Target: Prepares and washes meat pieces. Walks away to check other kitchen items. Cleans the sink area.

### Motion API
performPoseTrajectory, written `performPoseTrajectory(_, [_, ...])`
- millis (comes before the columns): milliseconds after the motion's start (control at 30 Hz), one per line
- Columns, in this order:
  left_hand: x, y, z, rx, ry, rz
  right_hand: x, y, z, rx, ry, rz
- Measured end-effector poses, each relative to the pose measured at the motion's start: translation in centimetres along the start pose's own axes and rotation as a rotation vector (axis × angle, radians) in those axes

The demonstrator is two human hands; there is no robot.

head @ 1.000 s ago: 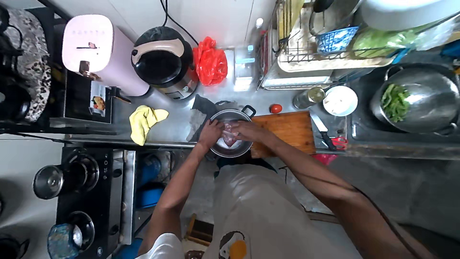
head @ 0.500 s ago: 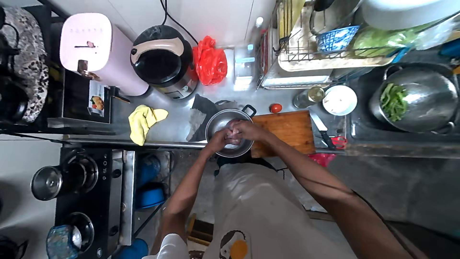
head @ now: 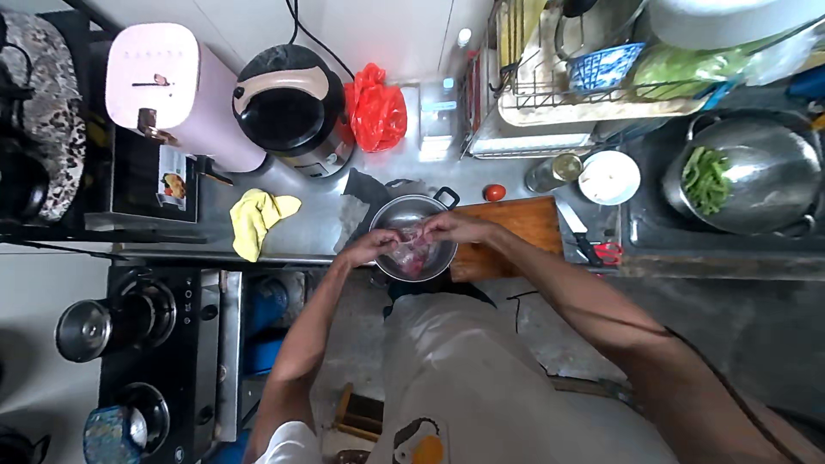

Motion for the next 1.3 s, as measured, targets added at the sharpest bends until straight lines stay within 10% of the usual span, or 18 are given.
performPoseTrajectory(300, [0.0, 0.4, -0.4, 0.074, -0.52, -0.072, 3.5, 0.0, -0.1, -0.045, 0.49, 0.129])
performPoseTrajectory(533, [3.3, 2.1, 1.6, 0.359, -0.29, -0.372, 4.2, -1.0, 2.7, 0.041, 0.725, 0.509])
performPoseTrajectory(900, [0.1, -1.3, 3.7, 0.434, -0.683, -0.935, 5.0, -2.4, 5.9, 0.264, 0.349, 0.547])
performPoseTrajectory(1100, [0.4, -1.9, 2.9, 0.567, -0.712, -0.678, 5.4, -2.9, 6.4, 0.34, 0.138, 0.569])
performPoseTrajectory(1300, [-2.3, -2.2, 3.0, 0.613, -0.171, -0.594, 5.9, -2.6, 6.7, 0.494, -0.042, 0.671])
Point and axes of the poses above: each hand's wrist, its own y-axis away from the middle knuckle, its own z-axis out of the palm, x = y × z, the point moved 6 cm from there along -y, towards the middle knuckle, and after that the axes turned 11 degrees about -x, right-handed, at the moved point
